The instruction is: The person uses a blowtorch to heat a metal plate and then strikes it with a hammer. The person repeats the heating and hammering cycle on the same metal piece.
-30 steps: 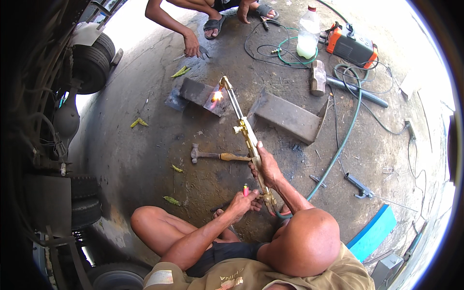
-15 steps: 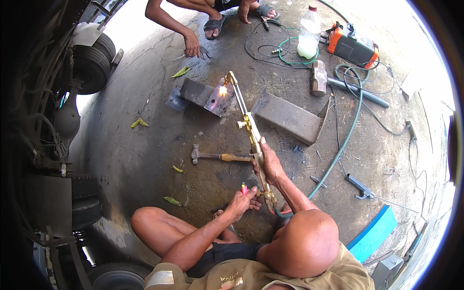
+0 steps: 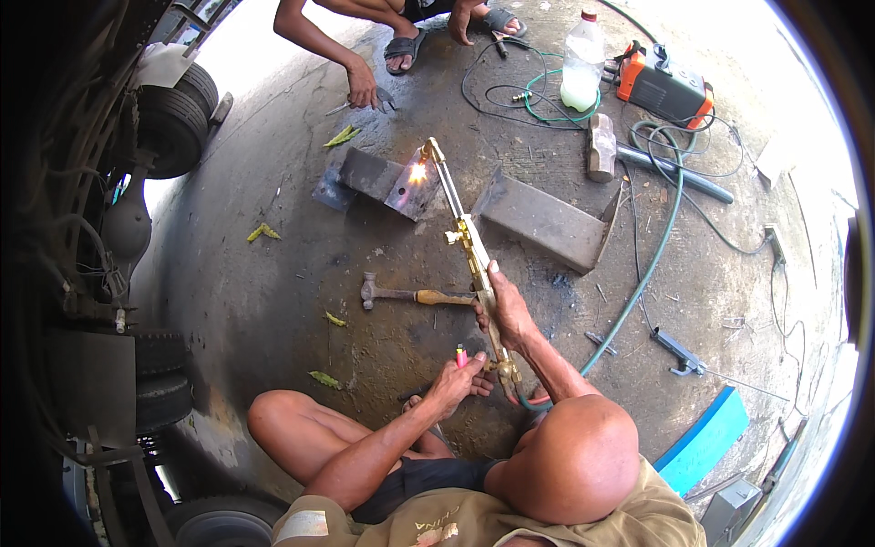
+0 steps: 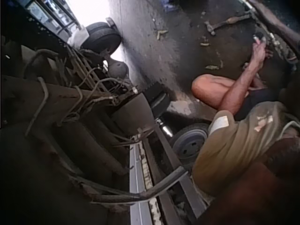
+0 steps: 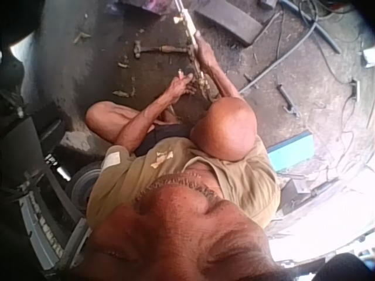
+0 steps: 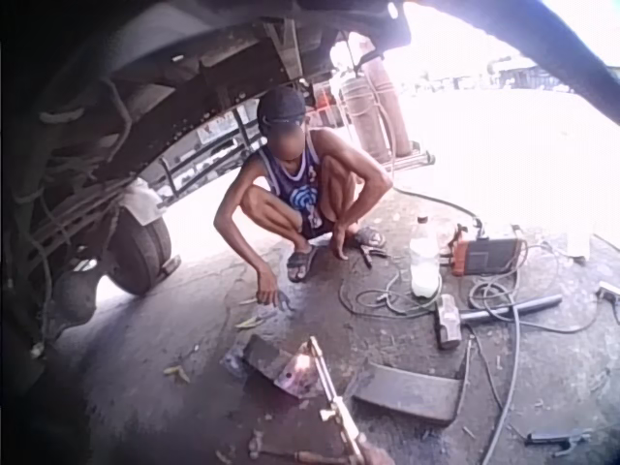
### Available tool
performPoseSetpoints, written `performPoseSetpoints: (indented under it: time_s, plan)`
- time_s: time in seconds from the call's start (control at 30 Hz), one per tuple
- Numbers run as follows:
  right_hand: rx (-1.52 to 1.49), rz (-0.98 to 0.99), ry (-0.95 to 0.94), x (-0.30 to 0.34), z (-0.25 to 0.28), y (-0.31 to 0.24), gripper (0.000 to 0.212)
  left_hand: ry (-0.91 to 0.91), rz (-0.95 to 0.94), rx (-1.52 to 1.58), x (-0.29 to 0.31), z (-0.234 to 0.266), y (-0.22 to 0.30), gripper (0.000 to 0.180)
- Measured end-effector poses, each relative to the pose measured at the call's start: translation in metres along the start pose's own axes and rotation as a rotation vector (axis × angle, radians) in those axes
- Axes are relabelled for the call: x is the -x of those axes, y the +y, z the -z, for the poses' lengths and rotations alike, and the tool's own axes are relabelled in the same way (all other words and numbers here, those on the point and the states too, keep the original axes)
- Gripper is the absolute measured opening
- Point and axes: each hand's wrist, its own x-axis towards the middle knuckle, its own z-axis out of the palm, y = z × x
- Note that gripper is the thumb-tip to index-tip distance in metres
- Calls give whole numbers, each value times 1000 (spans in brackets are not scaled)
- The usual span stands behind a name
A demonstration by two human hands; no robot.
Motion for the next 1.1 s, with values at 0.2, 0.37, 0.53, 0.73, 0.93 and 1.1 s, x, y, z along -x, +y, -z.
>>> performPoseSetpoints:
  time_s: [0.2,0.37,0.53,0.73,0.93,1.1]
  plan:
    - [13,-2,-11,0,1,3,66,11,-12,11,1,-2,-1,45]
    - [24,7,-18,2,0,3,66,8,-17,7,-1,-1,-3,45]
    - [24,-4,-12,4,-1,4,66,24,-22,7,-1,-1,-3,46]
    - [42,-17,-7,7,0,6,65,43,-29,-16,-2,-1,-5,46]
    - [44,-7,-7,10,-1,8,67,73,-35,-35,-5,1,-8,48]
    - [60,-15,-1,8,-1,7,68,87,-53,-69,-4,2,-9,53]
